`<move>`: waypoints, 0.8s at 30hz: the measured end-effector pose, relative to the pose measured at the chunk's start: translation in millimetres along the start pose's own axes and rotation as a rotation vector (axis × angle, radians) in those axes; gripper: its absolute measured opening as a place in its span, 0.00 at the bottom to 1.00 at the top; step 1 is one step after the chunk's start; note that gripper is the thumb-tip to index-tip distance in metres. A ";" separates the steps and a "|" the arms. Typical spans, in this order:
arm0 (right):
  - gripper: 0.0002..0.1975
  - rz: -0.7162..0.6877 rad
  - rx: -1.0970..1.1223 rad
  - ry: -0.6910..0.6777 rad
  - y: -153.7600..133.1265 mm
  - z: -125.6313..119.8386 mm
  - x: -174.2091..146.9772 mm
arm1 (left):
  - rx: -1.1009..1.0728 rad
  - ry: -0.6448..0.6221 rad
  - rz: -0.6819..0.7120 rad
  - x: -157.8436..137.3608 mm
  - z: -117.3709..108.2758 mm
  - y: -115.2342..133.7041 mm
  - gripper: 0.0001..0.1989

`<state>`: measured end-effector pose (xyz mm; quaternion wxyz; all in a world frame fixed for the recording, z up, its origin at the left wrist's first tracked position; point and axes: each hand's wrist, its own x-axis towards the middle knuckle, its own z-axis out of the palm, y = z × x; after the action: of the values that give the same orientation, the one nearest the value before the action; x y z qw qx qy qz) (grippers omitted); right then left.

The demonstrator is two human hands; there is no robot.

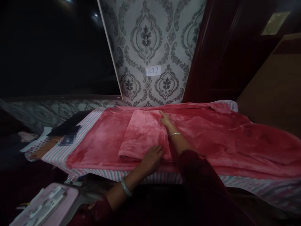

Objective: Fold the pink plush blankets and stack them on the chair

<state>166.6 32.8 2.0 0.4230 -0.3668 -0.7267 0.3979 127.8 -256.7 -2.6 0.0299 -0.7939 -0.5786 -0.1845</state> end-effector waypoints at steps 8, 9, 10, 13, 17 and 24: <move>0.33 0.024 -0.126 0.072 -5.9 -3.4 1.0 | 0.062 0.070 -0.034 8.5 17.3 10.5 0.18; 0.32 0.043 -0.150 0.064 -4.7 -3.6 -0.8 | 0.098 0.057 -0.029 7.8 21.5 13.3 0.18; 0.31 0.061 -0.174 0.056 -3.9 -3.5 -2.5 | 0.127 0.048 -0.029 6.9 24.1 16.2 0.18; 0.32 0.091 -0.248 0.046 -7.0 -1.2 -8.8 | 0.112 0.030 -0.015 3.7 19.6 23.0 0.19; 0.35 0.017 -0.389 -0.012 -23.8 7.4 -31.8 | -0.057 0.020 0.102 -2.4 -10.7 19.8 0.15; 0.33 -0.276 -0.936 -0.368 -34.9 9.8 -115.1 | 0.190 0.124 -0.382 -38.1 -40.6 -22.0 0.25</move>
<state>193.8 -84.4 -7.3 0.1275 -0.3415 -0.9307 0.0288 86.8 -294.6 19.0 0.1046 -0.6508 -0.7301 -0.1801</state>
